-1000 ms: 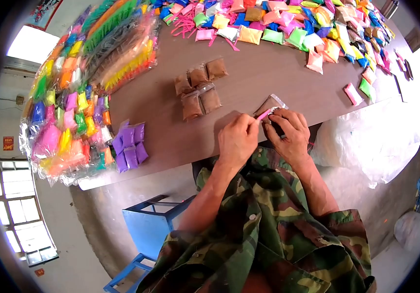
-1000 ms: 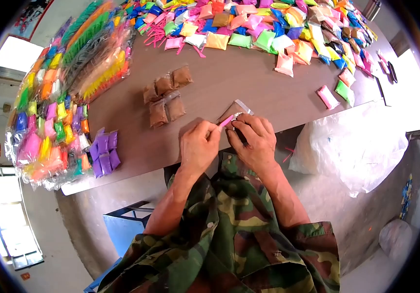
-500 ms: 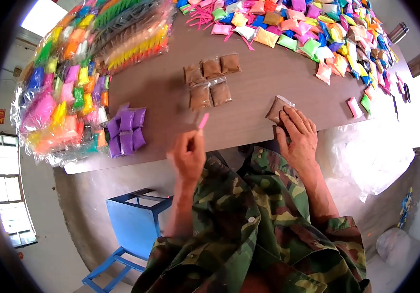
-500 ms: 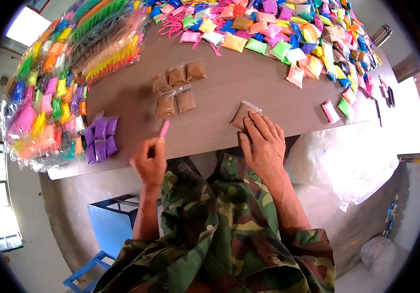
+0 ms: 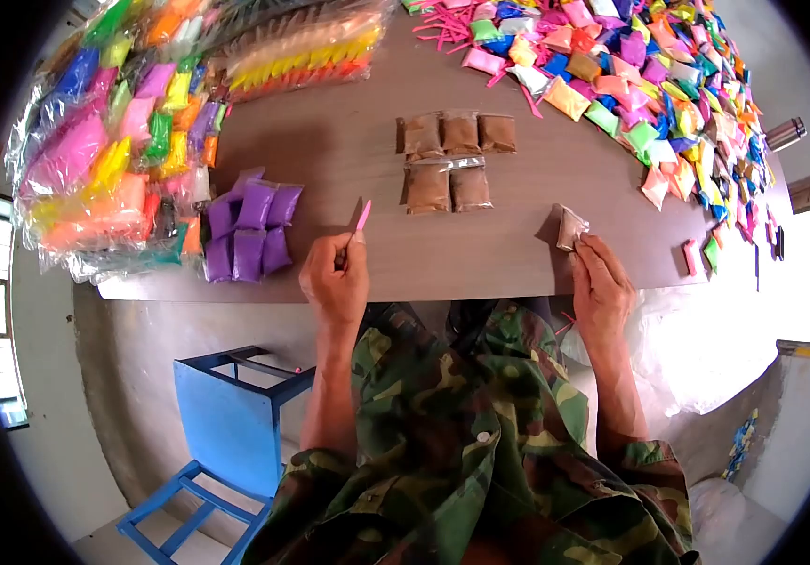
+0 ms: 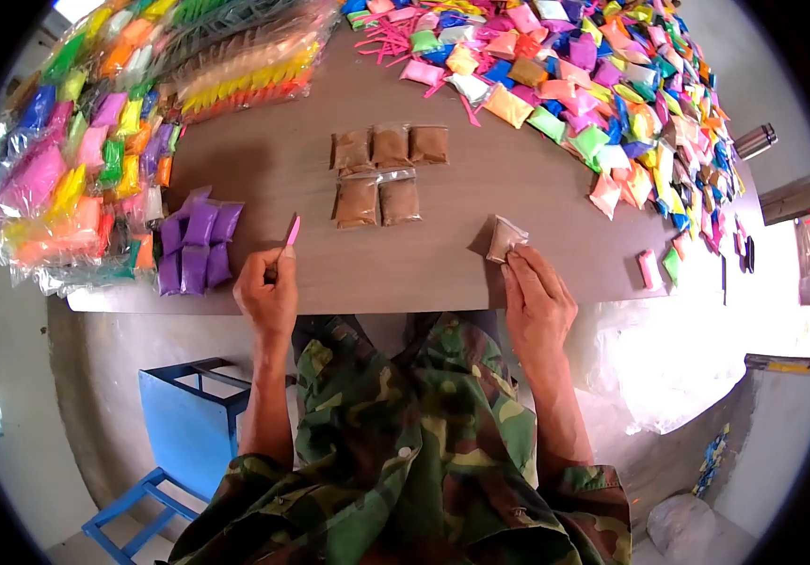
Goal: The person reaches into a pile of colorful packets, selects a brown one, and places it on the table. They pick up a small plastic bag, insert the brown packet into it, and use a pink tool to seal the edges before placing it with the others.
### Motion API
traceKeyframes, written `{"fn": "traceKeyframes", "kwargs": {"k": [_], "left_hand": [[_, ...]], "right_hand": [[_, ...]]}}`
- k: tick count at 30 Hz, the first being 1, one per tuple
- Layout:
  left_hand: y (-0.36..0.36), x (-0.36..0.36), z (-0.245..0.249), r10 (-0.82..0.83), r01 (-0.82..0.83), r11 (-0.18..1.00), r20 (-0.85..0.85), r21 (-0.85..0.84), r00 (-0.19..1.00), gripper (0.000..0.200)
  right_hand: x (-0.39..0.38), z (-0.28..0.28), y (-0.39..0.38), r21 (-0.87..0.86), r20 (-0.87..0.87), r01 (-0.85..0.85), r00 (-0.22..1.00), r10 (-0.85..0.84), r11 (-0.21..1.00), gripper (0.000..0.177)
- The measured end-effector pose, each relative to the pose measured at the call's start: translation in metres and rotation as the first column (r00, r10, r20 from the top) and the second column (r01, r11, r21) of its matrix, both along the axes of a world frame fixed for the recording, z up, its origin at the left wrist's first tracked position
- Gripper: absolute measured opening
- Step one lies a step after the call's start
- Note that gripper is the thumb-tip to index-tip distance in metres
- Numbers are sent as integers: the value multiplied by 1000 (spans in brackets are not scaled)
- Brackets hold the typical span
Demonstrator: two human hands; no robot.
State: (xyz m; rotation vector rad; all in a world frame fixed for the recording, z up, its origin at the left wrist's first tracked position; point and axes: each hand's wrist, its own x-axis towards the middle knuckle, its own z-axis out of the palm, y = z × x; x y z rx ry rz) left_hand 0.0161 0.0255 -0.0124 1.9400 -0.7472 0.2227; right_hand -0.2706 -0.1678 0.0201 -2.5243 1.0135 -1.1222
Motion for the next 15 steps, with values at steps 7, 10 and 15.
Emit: {"fn": "traceKeyframes", "kwargs": {"k": [7, 10, 15], "left_hand": [[-2, -3, 3, 11, -12, 1000, 55, 5, 998, 12], [-2, -4, 6, 2, -2, 1000, 63, 1, 998, 10], [-2, -6, 7, 0, 0, 1000, 59, 5, 998, 10]], "right_hand": [[69, 8, -4, -108, 150, -184, 968, 199, 977, 19], [96, 8, -7, -118, 139, -280, 945, 295, 953, 21], [119, -4, -9, -115, 87, -345, 931, 356, 931, 21]]}}
